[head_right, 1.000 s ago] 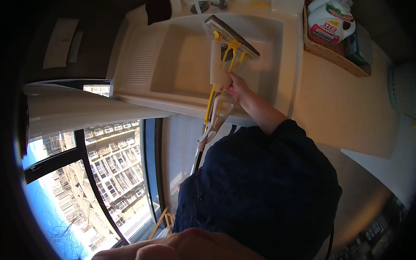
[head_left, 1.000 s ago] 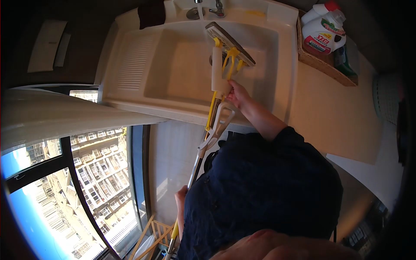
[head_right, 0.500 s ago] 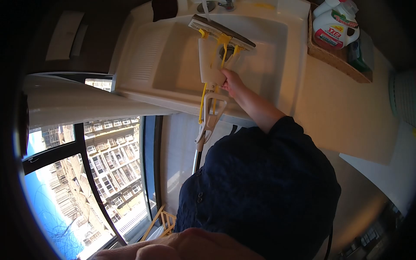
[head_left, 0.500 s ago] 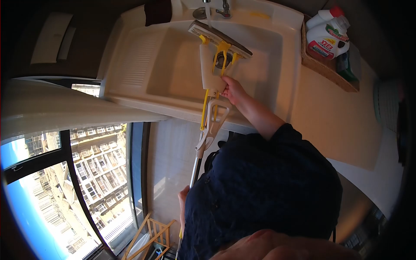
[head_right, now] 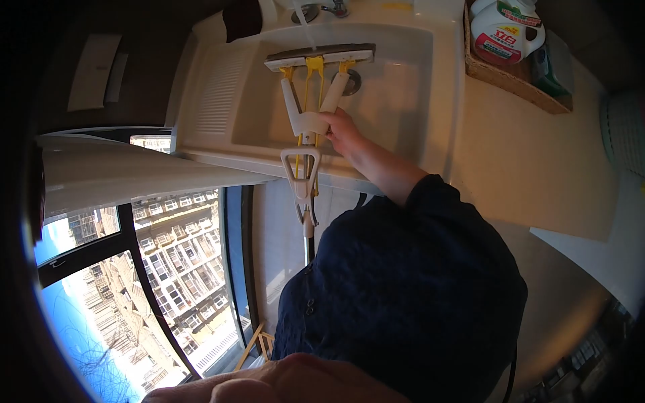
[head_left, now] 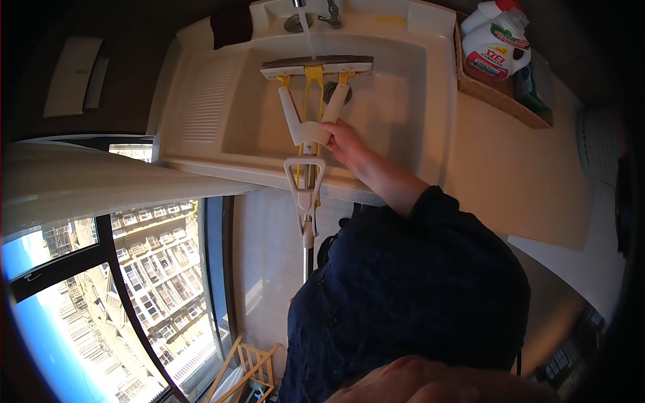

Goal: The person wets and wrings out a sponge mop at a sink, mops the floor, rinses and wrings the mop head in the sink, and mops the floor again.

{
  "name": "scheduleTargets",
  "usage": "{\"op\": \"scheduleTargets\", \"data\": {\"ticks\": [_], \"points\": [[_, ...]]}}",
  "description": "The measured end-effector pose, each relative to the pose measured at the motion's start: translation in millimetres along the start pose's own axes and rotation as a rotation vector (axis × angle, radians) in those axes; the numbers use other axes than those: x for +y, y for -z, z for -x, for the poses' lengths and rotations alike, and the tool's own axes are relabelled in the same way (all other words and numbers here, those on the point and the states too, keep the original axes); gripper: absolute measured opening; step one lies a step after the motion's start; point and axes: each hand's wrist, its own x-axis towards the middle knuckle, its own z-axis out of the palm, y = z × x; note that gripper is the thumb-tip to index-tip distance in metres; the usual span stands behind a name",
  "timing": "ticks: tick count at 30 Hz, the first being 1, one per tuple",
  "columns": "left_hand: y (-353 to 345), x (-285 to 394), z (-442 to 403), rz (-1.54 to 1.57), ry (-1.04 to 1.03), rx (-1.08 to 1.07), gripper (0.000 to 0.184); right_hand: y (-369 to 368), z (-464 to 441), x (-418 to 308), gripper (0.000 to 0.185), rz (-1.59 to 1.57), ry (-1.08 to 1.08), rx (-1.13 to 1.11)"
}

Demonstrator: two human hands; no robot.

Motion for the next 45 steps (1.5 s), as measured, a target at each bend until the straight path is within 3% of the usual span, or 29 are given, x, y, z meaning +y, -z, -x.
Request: {"op": "scheduleTargets", "data": {"ticks": [5, 7, 10, 14, 17, 24, 27, 30, 36, 40, 45], "points": [[1.0, -10.1, -2.9, 0.008, -0.004, 0.030, 0.014, -17.2, -8.2, -1.4, 0.024, 0.010, 0.057, -0.061], [5.2, -14.0, -4.7, 0.010, -0.006, 0.044, 0.014, -29.3, -8.1, 1.0, 0.025, 0.187, 0.230, -0.040], [6.9, -18.9, -4.4, 0.011, -0.001, 0.066, 0.014, -38.1, -7.8, 7.7, 0.026, 0.365, 0.324, -0.105], [9.1, -26.5, -1.9, 0.013, 0.007, 0.089, 0.013, -33.8, -20.4, 6.4, 0.025, 0.803, 0.533, 0.079], [11.8, -29.7, -4.8, 0.013, 0.000, 0.097, 0.013, -29.9, -22.3, 2.9, 0.025, 0.685, 0.605, 0.086], [9.7, -34.1, -9.0, 0.005, -0.006, 0.100, 0.012, -6.0, -19.1, -6.7, 0.024, 0.880, 0.562, 0.213], [8.5, -35.0, -8.2, -0.017, -0.011, 0.102, 0.012, -13.5, -20.3, -6.3, 0.023, 0.805, 0.573, 0.157], [7.0, -31.2, -10.8, -0.036, -0.021, 0.104, 0.011, -37.2, -9.7, -21.2, 0.023, 0.933, 0.665, 0.137], [-13.7, -26.9, -11.9, -0.031, -0.017, 0.139, 0.011, -68.6, -18.0, -29.5, 0.022, 1.150, 0.536, -0.132], [-23.6, -27.6, -14.9, -0.008, -0.006, 0.168, 0.010, -82.0, -20.2, -26.1, 0.022, 1.130, 0.545, -0.208], [-20.8, -34.0, -12.3, 0.023, 0.014, 0.187, 0.010, -77.6, -19.1, -15.6, 0.024, 1.004, 0.537, -0.149]]}}
